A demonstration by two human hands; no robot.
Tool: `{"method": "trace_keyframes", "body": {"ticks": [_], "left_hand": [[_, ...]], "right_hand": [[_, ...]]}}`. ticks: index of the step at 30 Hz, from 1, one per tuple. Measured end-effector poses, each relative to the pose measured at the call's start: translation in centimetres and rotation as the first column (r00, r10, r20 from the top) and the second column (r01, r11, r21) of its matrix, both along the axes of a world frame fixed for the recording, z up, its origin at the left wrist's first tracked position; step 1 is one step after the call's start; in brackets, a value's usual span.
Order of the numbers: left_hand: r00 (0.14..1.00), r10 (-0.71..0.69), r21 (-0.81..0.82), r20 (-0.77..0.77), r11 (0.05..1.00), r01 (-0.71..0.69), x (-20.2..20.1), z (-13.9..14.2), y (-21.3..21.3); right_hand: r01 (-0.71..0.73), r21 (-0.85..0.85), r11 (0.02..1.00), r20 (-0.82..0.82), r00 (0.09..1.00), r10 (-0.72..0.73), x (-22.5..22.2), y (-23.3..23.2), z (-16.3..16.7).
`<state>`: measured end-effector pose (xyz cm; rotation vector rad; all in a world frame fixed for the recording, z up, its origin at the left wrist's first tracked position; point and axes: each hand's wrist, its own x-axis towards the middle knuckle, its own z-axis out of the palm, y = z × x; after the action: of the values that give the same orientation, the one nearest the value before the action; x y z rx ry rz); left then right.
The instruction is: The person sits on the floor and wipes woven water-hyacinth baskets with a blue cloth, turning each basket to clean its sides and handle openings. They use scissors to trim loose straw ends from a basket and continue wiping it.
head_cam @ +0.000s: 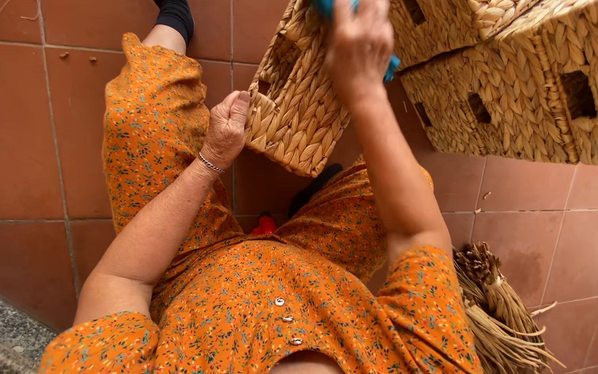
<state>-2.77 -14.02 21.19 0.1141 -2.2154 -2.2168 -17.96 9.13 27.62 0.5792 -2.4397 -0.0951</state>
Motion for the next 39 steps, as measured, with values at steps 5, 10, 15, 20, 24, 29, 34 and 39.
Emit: {"method": "trace_keyframes", "body": {"ticks": [5,10,15,20,24,29,34,39], "left_hand": [[0.991,-0.03,0.189,-0.129,0.98,0.054,-0.5,-0.8,0.3],[0.998,-0.017,0.089,0.052,0.996,0.012,-0.5,-0.6,0.0],[0.999,-0.027,0.057,0.039,0.998,0.025,-0.3,0.3,0.1],[1.0,-0.007,0.071,0.021,0.997,0.006,-0.6,0.9,-0.1],[0.999,-0.004,0.069,0.053,0.998,0.0,-0.4,1.1,-0.4],[0.997,-0.001,0.132,0.074,0.991,-0.009,-0.9,0.8,0.1],[0.998,0.014,0.098,0.067,0.995,-0.02,-1.1,0.6,0.3],[0.999,0.031,0.074,-0.015,0.997,-0.03,-1.2,0.6,0.5]], "right_hand": [[-0.377,-0.278,0.883,0.342,0.82,0.458,15.3,-1.7,4.5],[-0.449,-0.279,0.849,0.422,0.737,0.528,19.4,-0.4,6.7],[-0.216,-0.121,0.969,0.115,0.966,0.23,7.6,1.2,2.6],[0.096,0.014,0.995,-0.102,0.99,-0.094,-2.4,2.4,-0.8],[0.023,0.025,0.999,-0.008,1.0,-0.023,3.7,-0.4,0.6],[-0.372,-0.104,0.923,0.317,0.867,0.385,18.8,-1.2,5.7],[-0.39,-0.209,0.897,0.326,0.837,0.44,17.9,0.1,4.4],[-0.14,-0.058,0.989,0.082,0.986,0.144,5.3,2.1,1.9]]}}
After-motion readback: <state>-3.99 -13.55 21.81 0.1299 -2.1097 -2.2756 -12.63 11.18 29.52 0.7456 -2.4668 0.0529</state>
